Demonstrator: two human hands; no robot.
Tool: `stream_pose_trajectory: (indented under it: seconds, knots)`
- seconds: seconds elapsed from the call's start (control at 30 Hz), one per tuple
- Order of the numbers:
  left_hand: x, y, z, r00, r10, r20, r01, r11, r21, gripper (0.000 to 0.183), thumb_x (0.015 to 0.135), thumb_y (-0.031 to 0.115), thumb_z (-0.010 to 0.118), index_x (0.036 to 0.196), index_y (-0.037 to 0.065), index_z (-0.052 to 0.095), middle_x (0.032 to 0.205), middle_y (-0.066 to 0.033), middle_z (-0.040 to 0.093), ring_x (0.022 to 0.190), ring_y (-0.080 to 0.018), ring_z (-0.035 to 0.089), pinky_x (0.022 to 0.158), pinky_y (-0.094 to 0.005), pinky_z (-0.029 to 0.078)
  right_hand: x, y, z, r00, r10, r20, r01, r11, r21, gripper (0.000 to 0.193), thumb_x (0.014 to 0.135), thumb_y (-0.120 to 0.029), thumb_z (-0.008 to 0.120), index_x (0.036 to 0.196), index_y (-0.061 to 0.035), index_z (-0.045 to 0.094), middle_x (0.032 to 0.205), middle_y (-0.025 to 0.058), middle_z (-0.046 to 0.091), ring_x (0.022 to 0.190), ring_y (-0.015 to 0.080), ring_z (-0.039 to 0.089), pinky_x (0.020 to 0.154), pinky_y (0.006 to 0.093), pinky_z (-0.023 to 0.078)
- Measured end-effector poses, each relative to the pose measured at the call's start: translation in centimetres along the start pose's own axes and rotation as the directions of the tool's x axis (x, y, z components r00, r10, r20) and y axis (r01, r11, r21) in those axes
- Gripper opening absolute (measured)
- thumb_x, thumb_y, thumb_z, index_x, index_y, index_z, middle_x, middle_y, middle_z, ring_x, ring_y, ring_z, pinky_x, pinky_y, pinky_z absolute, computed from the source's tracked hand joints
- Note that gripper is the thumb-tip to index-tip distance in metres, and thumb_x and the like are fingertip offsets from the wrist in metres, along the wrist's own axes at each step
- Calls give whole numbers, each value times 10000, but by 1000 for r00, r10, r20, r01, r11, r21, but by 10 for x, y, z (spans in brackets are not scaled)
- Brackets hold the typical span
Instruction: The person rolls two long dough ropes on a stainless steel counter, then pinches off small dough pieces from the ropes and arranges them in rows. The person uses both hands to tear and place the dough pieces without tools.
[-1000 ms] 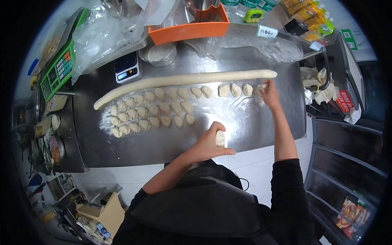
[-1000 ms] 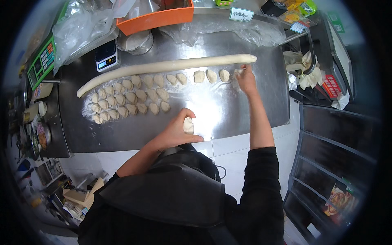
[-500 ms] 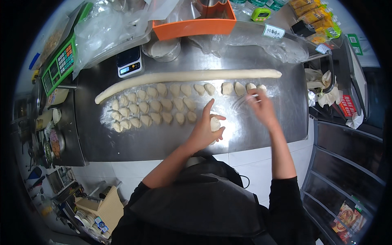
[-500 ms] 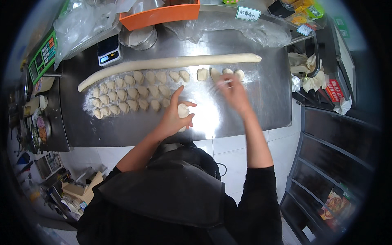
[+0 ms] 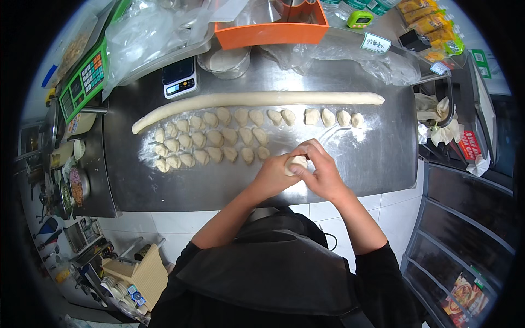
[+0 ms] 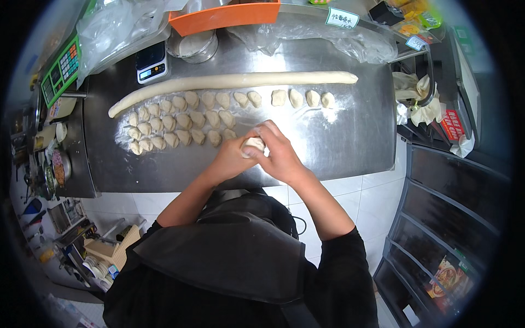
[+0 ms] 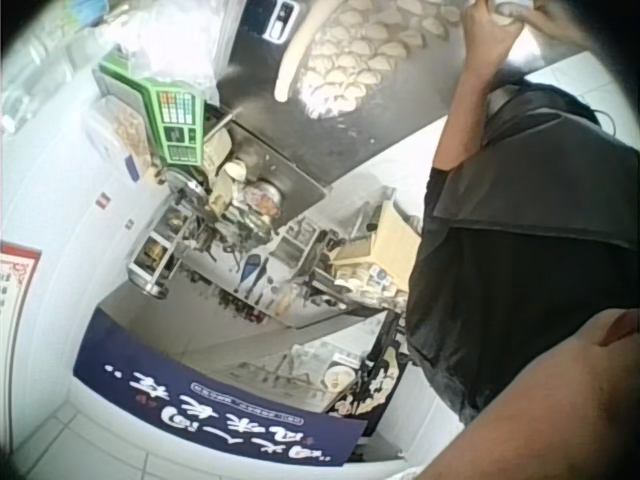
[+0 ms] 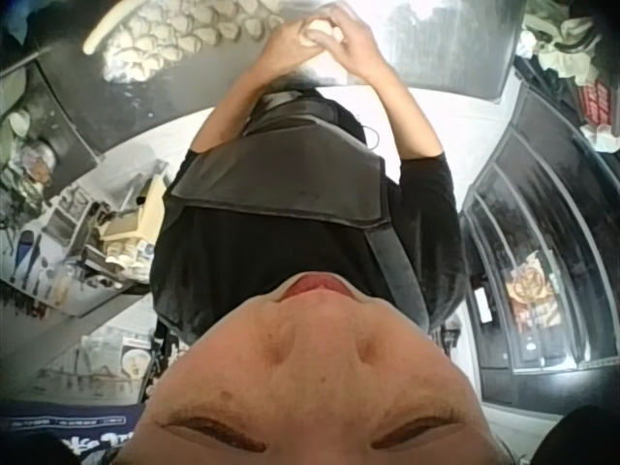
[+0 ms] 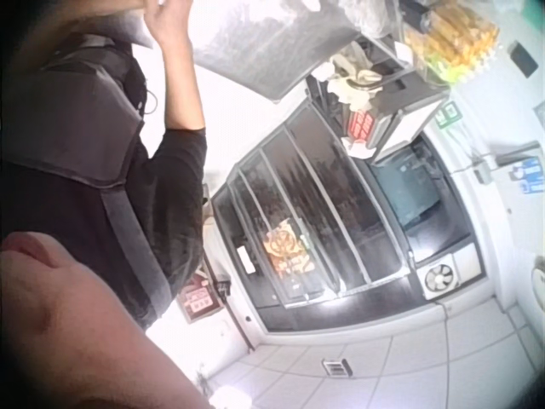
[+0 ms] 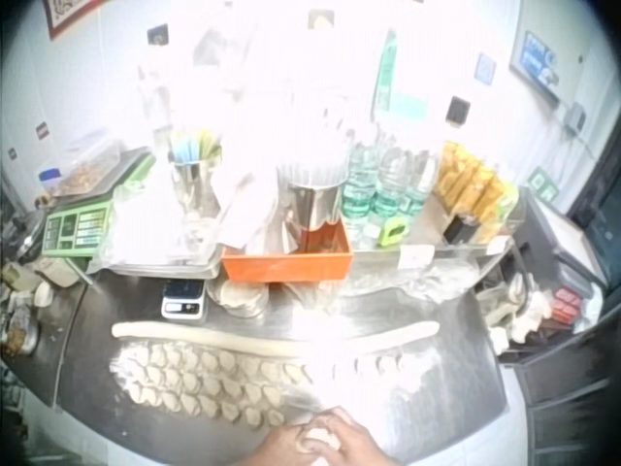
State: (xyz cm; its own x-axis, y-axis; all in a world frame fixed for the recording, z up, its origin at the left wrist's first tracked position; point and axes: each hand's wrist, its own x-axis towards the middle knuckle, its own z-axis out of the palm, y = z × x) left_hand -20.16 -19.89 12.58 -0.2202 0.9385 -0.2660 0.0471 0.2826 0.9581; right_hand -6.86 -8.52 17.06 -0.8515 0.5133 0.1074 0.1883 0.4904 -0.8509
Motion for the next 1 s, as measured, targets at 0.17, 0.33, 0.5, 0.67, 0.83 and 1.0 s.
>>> stream_pose_trajectory:
  seconds: [0.17, 0.33, 0.5, 0.67, 0.83, 1.0]
  knots:
    - [-1, 2, 9, 991, 124, -52, -125, 992, -29, 307, 815, 163, 769, 1067, 16, 671, 898, -149, 720, 827, -209, 693, 745, -363, 536, 7, -7, 12, 991, -134, -19, 123, 952, -279, 323, 850, -303, 798, 984, -55, 641, 950, 120, 584, 795, 340, 661, 631, 422, 551]
    - [-2, 3, 14, 995, 94, -11, -91, 983, 162, 287, 838, 187, 739, 1023, -12, 647, 879, -219, 700, 822, -347, 707, 737, -409, 538, -1, -1, 20, 976, -124, -177, 84, 973, -217, 150, 844, -143, 737, 873, -62, 615, 878, 123, 589, 676, 356, 646, 559, 407, 541]
    - [-6, 50, 17, 988, 156, 4, -154, 968, 199, 245, 812, 152, 745, 955, -15, 638, 835, -230, 682, 776, -394, 693, 704, -430, 536, 0, 30, 2, 960, 74, -268, -101, 991, -88, 109, 856, -62, 656, 800, -8, 580, 700, 187, 626, 648, 381, 671, 600, 386, 527]
    - [-36, 92, 29, 949, 246, 198, -256, 966, 26, 276, 830, 184, 774, 979, 21, 608, 841, -220, 684, 772, -385, 705, 707, -434, 544, 37, 156, -109, 577, 429, -695, -776, 554, -301, 476, 906, -342, 688, 1184, 37, 615, 974, 247, 723, 901, 368, 725, 761, 484, 564]
    - [-20, 52, 16, 984, -117, 132, 103, 988, 112, 468, 824, 273, 865, 1116, 35, 588, 884, -92, 669, 817, -171, 644, 741, -340, 530, 2, 275, -170, 615, 636, -467, -643, 747, 171, 548, 898, -289, 731, 1293, -8, 475, 1017, 113, 635, 936, 229, 620, 858, 387, 523]
    - [-17, 19, 25, 997, -36, 74, 28, 994, 103, 592, 813, 279, 852, 1213, 12, 509, 1006, -197, 663, 916, -298, 673, 807, -409, 532, -5, 291, -162, 811, 357, -464, -548, 739, -391, 435, 836, -176, 759, 1200, -35, 569, 1100, 177, 666, 1052, 325, 649, 910, 437, 520]
